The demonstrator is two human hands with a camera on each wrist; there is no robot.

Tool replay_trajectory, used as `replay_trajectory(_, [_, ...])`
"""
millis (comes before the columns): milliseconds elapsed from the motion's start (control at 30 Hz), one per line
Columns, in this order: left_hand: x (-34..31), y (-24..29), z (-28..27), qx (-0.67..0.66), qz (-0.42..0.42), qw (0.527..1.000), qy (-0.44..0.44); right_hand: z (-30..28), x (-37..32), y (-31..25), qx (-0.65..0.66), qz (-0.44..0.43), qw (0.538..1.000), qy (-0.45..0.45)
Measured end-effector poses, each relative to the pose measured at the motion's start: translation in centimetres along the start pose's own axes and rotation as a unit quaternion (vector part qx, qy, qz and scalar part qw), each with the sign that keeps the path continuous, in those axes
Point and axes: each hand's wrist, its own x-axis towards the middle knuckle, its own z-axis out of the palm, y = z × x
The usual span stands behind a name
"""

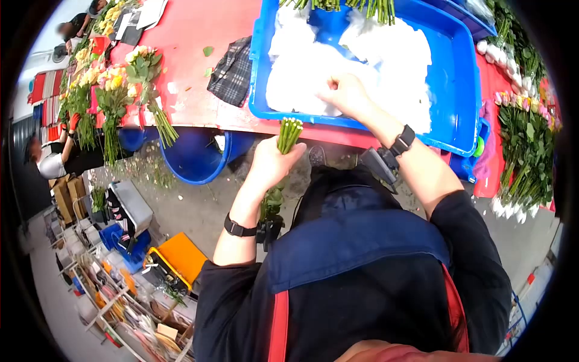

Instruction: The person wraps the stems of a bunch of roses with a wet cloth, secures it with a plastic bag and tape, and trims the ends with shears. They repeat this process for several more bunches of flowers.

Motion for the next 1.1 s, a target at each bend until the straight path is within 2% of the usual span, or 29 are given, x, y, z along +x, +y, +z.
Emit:
replay_trajectory(67, [0.0, 0.7, -0.2, -0.039, 0.003, 0.999, 0.014, 0.0, -0.9, -1.0, 0.128, -0.056, 0.988, 0.066])
replay_trajectory(167, [0.9, 3.2, 0.0, -0.132, 0.038, 0.991, 0.007, -2.7, -3.1, -1.5, 0.111, -0.107, 0.978, 0.139])
replay_trajectory(200, [1.2, 3.9, -0.1, -0.162, 0.033, 0.986, 0.013, -3.0, -4.0, -2.3, 0.084, -0.114, 0.983, 0.115])
replay_trajectory(300, [3.5, 5.2, 0.9, -0.232, 0.035, 0.972, 0.008, -0.9, -6.8, -1.5, 0.102, -0.304, 0.944, 0.081])
replay_trajectory(333, [4.0, 4.9, 1.1, -0.269, 0.048, 0.962, 0.014, -1.2, -7.0, -0.5, 0.176, -0.245, 0.953, 0.024])
replay_trajectory(367, [4.3, 4.8, 1.2, -0.273, 0.054, 0.96, -0.003, -1.7, -7.1, 0.2, 0.241, -0.164, 0.957, 0.012])
replay_trajectory(433, [4.7, 5.2, 1.5, -0.281, 0.064, 0.956, -0.043, -2.7, -7.3, 1.4, 0.362, 0.008, 0.932, -0.011])
replay_trajectory(467, [4.6, 5.6, 1.8, -0.275, 0.068, 0.957, -0.07, -3.2, -7.5, 1.6, 0.308, 0.019, 0.951, 0.009])
replay_trajectory(567, [4.5, 7.6, 3.1, -0.276, 0.07, 0.953, -0.103, -3.8, -8.0, 2.5, 0.128, -0.159, 0.972, 0.112])
replay_trajectory(600, [4.5, 8.0, 3.4, -0.274, 0.065, 0.953, -0.112, -3.9, -7.9, 3.0, 0.134, -0.195, 0.963, 0.128])
replay_trajectory(700, [4.5, 9.3, 3.9, -0.252, 0.063, 0.956, -0.136, -5.5, -8.0, 4.1, 0.19, -0.069, 0.978, 0.057])
replay_trajectory(733, [4.0, 10.0, 4.3, -0.239, 0.069, 0.958, -0.144, -5.9, -8.1, 4.1, 0.114, -0.146, 0.976, 0.112])
replay_trajectory(800, [4.2, 10.3, 5.2, -0.236, 0.077, 0.956, -0.154, -6.7, -8.2, 3.7, -0.042, -0.292, 0.931, 0.214])
replay_trajectory(900, [4.7, 10.5, 6.2, -0.217, 0.064, 0.962, -0.152, -7.1, -7.7, 4.0, -0.002, -0.339, 0.92, 0.199])
replay_trajectory(1000, [4.6, 11.0, 7.6, -0.163, 0.057, 0.98, -0.096, -8.7, -7.2, 5.0, 0.029, -0.297, 0.943, 0.145])
replay_trajectory(1067, [4.9, 10.6, 7.9, -0.13, 0.048, 0.988, -0.068, -8.7, -6.8, 5.4, 0.184, -0.171, 0.96, 0.12])
replay_trajectory(1100, [5.0, 10.6, 7.6, -0.128, 0.047, 0.987, -0.083, -8.7, -6.4, 5.7, 0.26, -0.106, 0.954, 0.106])
